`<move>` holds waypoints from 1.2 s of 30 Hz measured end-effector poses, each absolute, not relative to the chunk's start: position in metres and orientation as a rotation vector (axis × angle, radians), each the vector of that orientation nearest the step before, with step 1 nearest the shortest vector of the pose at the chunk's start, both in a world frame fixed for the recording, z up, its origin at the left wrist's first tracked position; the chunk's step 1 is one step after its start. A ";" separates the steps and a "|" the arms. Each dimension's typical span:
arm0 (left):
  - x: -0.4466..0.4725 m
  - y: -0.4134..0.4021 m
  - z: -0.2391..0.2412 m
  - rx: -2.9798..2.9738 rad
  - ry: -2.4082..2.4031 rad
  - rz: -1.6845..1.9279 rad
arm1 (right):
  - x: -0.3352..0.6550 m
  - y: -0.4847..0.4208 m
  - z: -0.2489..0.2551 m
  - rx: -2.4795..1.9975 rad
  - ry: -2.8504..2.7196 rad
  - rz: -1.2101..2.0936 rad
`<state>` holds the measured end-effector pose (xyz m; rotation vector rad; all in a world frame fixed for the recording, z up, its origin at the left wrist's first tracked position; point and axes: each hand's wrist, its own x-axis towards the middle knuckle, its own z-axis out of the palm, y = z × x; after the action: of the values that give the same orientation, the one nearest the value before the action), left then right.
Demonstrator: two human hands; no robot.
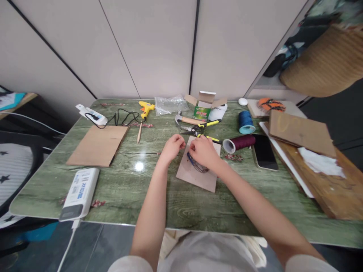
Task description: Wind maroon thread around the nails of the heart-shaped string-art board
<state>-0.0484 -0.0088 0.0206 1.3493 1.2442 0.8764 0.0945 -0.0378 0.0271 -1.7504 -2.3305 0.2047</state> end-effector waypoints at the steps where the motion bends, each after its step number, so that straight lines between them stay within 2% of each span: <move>1: -0.048 -0.010 0.021 1.366 1.222 0.855 | 0.097 -0.040 0.024 -1.722 -2.308 0.210; 12: -0.033 -0.018 0.023 1.405 1.097 0.751 | 0.121 -0.050 0.002 -1.642 -2.088 0.377; 21: -0.028 -0.017 0.016 1.425 1.174 0.772 | 0.116 -0.040 0.009 -1.768 -2.054 0.256; 30: -0.038 -0.007 0.006 1.537 1.327 0.793 | 0.108 -0.020 0.016 -1.782 -2.167 0.366; 36: -0.046 -0.002 -0.004 1.498 1.390 0.705 | 0.100 -0.029 0.018 -1.756 -2.246 0.293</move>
<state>-0.0460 -0.0024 -0.0037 1.4979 1.3898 0.7051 0.0996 -0.0292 0.0179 -1.7557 -2.2456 0.2930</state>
